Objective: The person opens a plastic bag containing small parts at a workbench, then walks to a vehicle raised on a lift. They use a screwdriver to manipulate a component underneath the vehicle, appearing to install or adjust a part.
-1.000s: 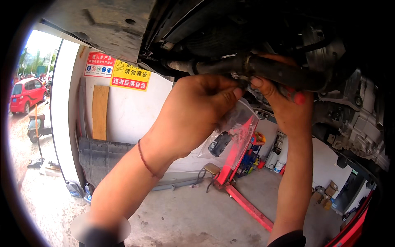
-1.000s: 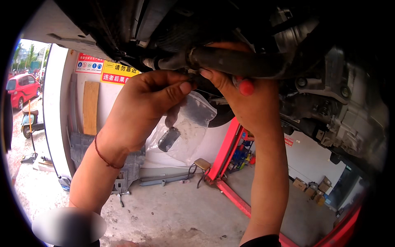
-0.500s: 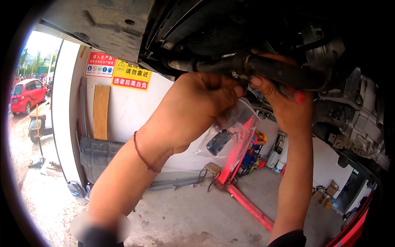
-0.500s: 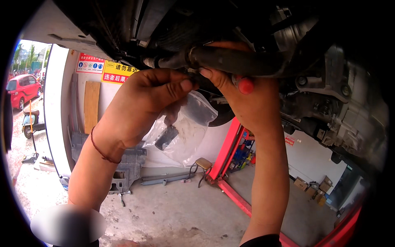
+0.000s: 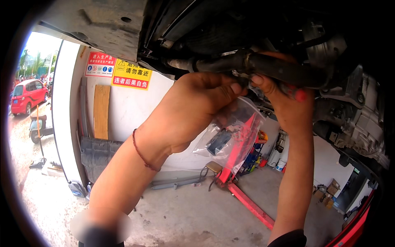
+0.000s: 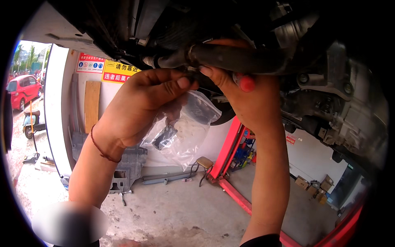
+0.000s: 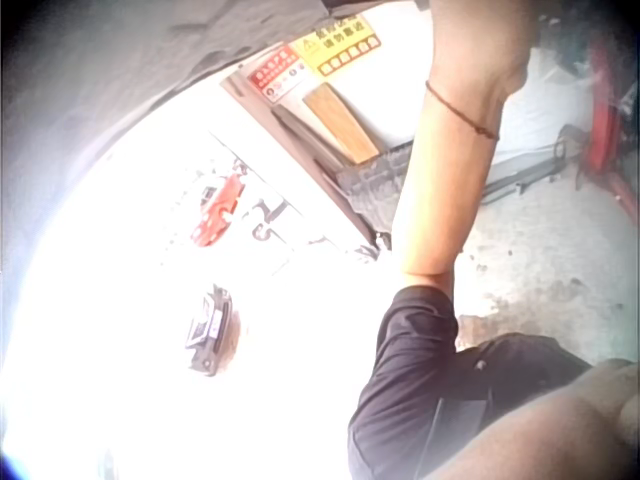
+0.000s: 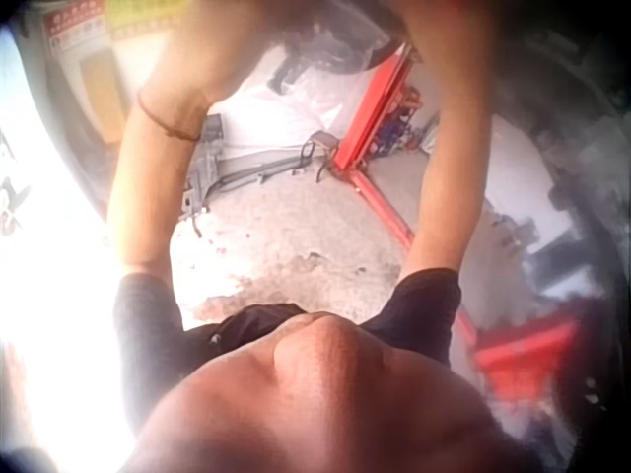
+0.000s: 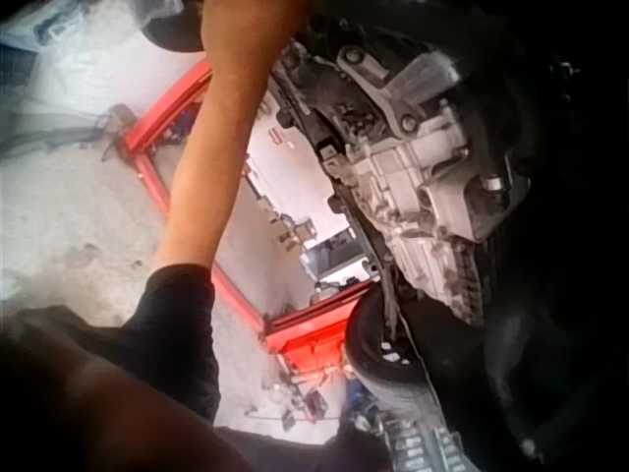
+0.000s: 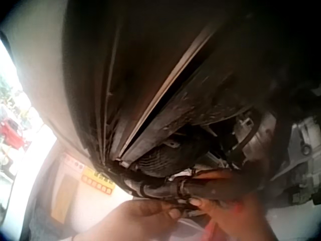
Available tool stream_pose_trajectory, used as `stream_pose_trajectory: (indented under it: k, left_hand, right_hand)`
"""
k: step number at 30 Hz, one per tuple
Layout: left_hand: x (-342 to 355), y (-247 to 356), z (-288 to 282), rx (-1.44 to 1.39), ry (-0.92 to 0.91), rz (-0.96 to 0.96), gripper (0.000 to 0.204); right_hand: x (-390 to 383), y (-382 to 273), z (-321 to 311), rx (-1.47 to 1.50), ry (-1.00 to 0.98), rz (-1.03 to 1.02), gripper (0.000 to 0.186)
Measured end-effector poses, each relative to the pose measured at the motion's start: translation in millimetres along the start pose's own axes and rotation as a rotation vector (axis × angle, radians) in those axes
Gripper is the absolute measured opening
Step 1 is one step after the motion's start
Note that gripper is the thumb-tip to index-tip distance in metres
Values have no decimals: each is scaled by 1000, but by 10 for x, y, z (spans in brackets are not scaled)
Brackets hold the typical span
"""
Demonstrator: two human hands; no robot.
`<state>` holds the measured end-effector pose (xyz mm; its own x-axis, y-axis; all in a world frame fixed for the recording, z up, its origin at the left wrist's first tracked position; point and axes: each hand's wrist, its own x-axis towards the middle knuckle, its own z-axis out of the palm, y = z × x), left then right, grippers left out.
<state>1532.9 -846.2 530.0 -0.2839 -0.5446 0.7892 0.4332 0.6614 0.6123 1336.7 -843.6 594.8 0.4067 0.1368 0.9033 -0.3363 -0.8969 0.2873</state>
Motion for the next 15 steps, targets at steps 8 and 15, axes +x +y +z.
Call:
stream_pose_trajectory:
  k: [8,15]
  left_hand:
    - [-9,36,12,3,-22,-2,26]
    - [-26,49,-10,-40,-21,0,26]
  right_hand:
    - [20,-36,9,-24,2,-29,33]
    - [73,-77,14,-43,-10,-80,30]
